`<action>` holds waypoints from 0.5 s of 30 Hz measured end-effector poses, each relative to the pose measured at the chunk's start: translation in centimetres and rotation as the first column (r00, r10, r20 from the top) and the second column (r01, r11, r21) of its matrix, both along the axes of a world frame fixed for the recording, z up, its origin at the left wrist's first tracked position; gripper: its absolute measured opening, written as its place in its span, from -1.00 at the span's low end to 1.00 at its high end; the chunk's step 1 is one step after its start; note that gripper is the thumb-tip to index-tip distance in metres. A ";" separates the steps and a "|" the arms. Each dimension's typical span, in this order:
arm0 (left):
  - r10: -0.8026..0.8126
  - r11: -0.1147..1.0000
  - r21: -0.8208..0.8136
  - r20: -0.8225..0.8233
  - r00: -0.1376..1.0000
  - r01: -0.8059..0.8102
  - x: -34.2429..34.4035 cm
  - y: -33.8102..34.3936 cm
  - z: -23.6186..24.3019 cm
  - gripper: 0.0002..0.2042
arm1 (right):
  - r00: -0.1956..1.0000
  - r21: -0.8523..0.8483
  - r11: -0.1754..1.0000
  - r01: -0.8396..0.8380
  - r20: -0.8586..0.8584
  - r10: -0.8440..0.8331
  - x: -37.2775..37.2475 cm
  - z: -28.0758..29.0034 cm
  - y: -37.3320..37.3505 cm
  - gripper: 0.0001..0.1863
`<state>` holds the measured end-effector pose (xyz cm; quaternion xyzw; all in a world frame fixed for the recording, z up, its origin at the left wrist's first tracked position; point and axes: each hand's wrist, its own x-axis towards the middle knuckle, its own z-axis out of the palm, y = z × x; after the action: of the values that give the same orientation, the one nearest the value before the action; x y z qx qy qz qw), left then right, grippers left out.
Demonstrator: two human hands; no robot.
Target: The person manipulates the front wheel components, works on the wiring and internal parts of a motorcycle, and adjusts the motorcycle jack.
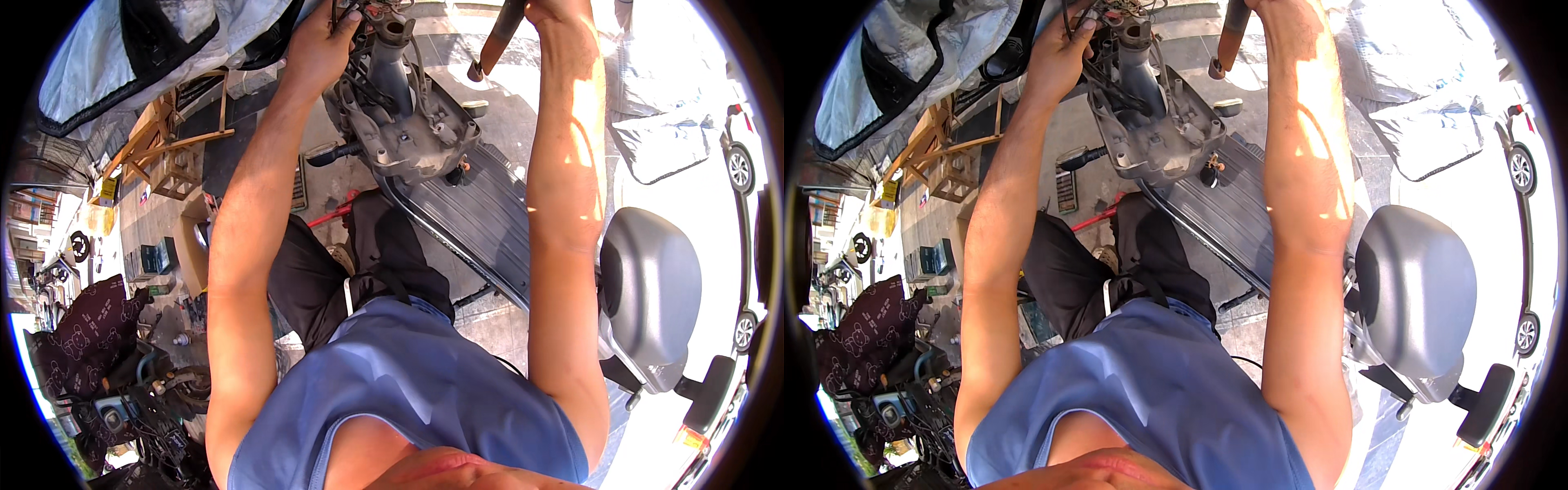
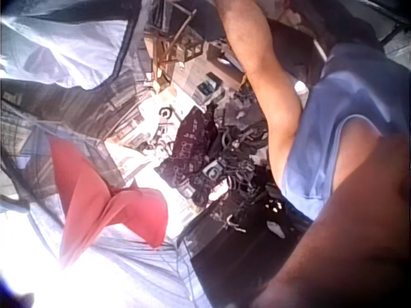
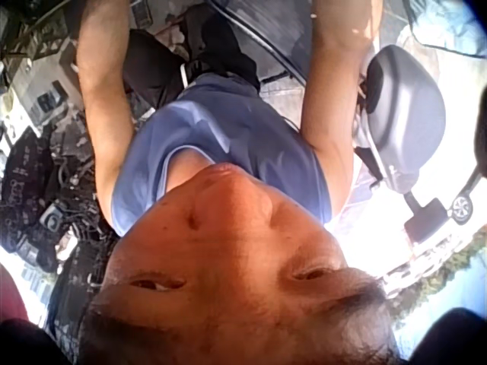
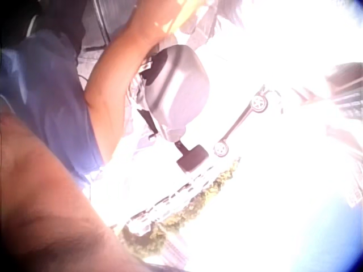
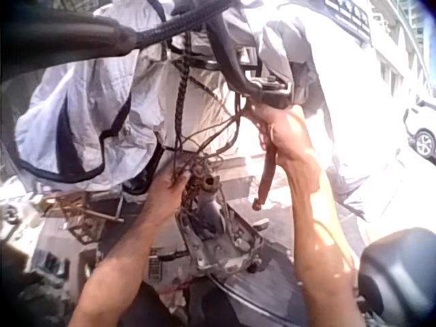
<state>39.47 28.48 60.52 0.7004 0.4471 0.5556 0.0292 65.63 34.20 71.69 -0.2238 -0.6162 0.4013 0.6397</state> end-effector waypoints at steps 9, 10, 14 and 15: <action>0.024 0.993 -0.094 -0.397 0.918 -0.067 0.9 2.4 3.4 -0.55 | 0.976 -0.360 0.932 -0.038 -0.214 -0.043 4.5 -3.3 -1.5 -0.86; -0.003 0.995 -0.087 -0.417 0.909 -0.037 0.6 3.1 3.1 -0.54 | 0.976 -0.366 0.930 -0.019 -0.211 -0.063 4.7 -4.0 -1.8 -0.85; -0.426 0.858 -0.330 -0.026 0.905 0.394 1.4 5.8 2.7 -0.46 | 0.937 -0.396 0.917 -0.044 -0.335 -0.100 8.1 -7.8 0.7 -0.83; -0.390 0.877 -0.353 -0.130 0.912 0.325 0.8 6.0 3.0 -0.43 | 0.912 -0.457 0.889 0.031 -0.350 -0.213 6.2 -7.1 -1.6 -0.83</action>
<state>40.25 34.43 63.54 0.8081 0.3951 0.3875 0.2019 71.84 32.58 64.56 -0.3176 -0.3530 0.5252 0.7062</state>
